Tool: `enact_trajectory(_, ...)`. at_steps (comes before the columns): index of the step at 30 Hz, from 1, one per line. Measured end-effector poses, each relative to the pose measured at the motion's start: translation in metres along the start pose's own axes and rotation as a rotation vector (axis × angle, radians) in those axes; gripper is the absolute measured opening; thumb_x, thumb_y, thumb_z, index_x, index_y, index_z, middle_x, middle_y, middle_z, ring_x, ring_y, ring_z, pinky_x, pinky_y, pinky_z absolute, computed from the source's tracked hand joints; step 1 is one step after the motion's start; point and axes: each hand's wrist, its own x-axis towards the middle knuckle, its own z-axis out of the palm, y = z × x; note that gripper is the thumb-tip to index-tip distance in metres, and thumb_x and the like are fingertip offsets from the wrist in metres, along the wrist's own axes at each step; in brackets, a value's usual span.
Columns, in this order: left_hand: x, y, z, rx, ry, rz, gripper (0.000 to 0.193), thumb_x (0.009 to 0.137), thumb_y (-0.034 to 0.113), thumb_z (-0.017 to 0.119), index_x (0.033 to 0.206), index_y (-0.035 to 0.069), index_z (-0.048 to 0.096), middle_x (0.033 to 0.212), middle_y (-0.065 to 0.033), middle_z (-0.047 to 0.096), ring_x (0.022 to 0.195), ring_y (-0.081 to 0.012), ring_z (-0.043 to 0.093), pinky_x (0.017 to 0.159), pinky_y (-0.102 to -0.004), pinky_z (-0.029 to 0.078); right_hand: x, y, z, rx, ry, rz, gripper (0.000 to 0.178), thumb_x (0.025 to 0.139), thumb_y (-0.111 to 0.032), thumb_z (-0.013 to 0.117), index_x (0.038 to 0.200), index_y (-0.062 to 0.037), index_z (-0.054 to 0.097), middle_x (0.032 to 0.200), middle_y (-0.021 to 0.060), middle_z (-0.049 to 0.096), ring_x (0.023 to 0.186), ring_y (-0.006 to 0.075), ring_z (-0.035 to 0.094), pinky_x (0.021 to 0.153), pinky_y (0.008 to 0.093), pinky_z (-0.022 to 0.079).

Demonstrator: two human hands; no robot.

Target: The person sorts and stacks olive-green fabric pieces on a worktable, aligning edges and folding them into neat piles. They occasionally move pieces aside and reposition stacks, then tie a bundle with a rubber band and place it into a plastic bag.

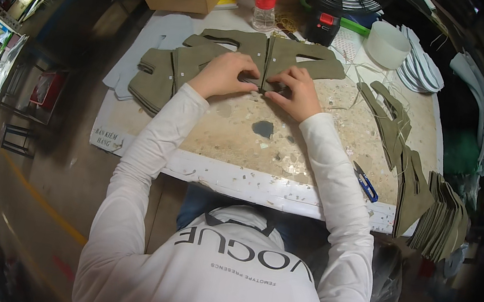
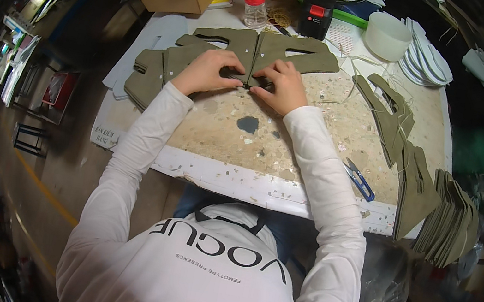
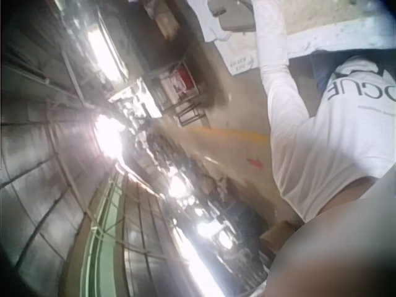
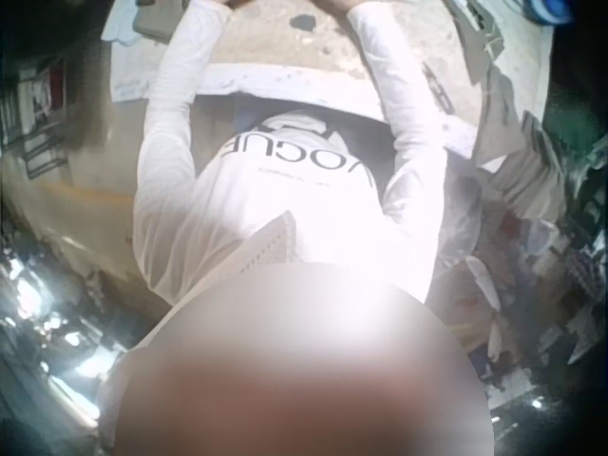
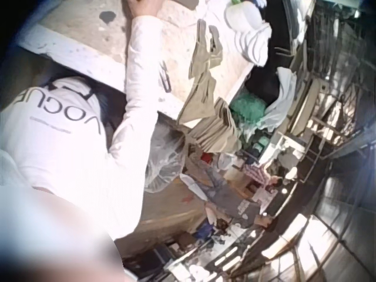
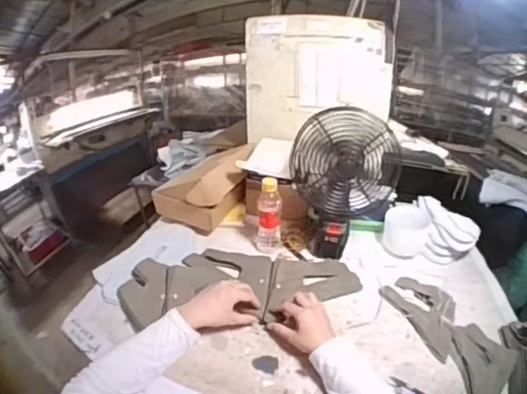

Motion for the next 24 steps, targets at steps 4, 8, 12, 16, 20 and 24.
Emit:
enact_trajectory(4, 0.004, -0.009, 0.006, -0.122, -0.023, -0.126, 0.025, 0.072, 0.021, 0.083, 0.090, 0.005, 0.073, 0.087, -0.0062, 0.068, 0.075, -0.0203, 0.067, 0.069, -0.0309, 0.053, 0.002, 0.007, 0.006, 0.053, 0.012, 0.055, 0.025, 0.077, -0.022, 0.079, 0.098, -0.0111, 0.073, 0.095, 0.0067, 0.061, 0.095, 0.0287, 0.054, 0.085, 0.0377, 0.047)
enact_trajectory(8, 0.002, -0.007, 0.010, -0.074, 0.043, -0.086, 0.020, 0.076, 0.020, 0.080, 0.089, 0.007, 0.074, 0.085, -0.0048, 0.069, 0.073, -0.0184, 0.067, 0.067, -0.0287, 0.053, 0.001, 0.006, 0.002, 0.020, 0.050, 0.004, 0.018, 0.081, -0.018, 0.073, 0.098, -0.0111, 0.072, 0.093, 0.0071, 0.061, 0.092, 0.0287, 0.055, 0.084, 0.0374, 0.047)
enact_trajectory(12, 0.003, -0.009, 0.019, -0.076, 0.103, -0.131, 0.013, 0.080, 0.017, 0.076, 0.086, 0.006, 0.074, 0.082, -0.0049, 0.070, 0.069, -0.0172, 0.066, 0.065, -0.0271, 0.052, -0.004, -0.001, 0.010, -0.162, 0.132, -0.106, 0.012, 0.087, -0.016, 0.068, 0.095, -0.0082, 0.071, 0.092, 0.0088, 0.061, 0.085, 0.0252, 0.058, 0.077, 0.0358, 0.050)
enact_trajectory(16, 0.003, -0.024, 0.030, -0.342, 0.169, -0.239, 0.013, 0.081, 0.019, 0.075, 0.081, 0.006, 0.074, 0.077, -0.0065, 0.070, 0.069, -0.0158, 0.068, 0.066, -0.0290, 0.053, 0.004, 0.007, 0.013, 0.516, 0.351, 0.532, 0.015, 0.093, -0.018, 0.062, 0.103, -0.0073, 0.065, 0.096, 0.0092, 0.062, 0.077, 0.0262, 0.063, 0.067, 0.0343, 0.057)
enact_trajectory(20, 0.006, -0.046, 0.025, -0.788, 0.430, -0.527, 0.012, 0.095, 0.017, 0.062, 0.093, 0.007, 0.069, 0.076, 0.0024, 0.064, 0.063, -0.0065, 0.055, 0.058, -0.0229, 0.045, 0.018, 0.031, -0.019, 1.110, 0.574, 0.876, 0.017, 0.102, -0.022, 0.048, 0.110, -0.0068, 0.052, 0.094, 0.0067, 0.058, 0.079, 0.0169, 0.063, 0.068, 0.0344, 0.064)
enact_trajectory(24, 0.009, -0.064, -0.030, -0.901, 0.837, -0.565, 0.015, 0.100, 0.022, 0.058, 0.107, 0.008, 0.062, 0.081, 0.0053, 0.057, 0.067, -0.0045, 0.050, 0.058, -0.0207, 0.041, 0.022, 0.046, -0.086, 1.006, 0.707, 0.674, 0.017, 0.102, -0.018, 0.050, 0.113, -0.0054, 0.053, 0.094, 0.0070, 0.059, 0.082, 0.0183, 0.063, 0.082, 0.0429, 0.062)
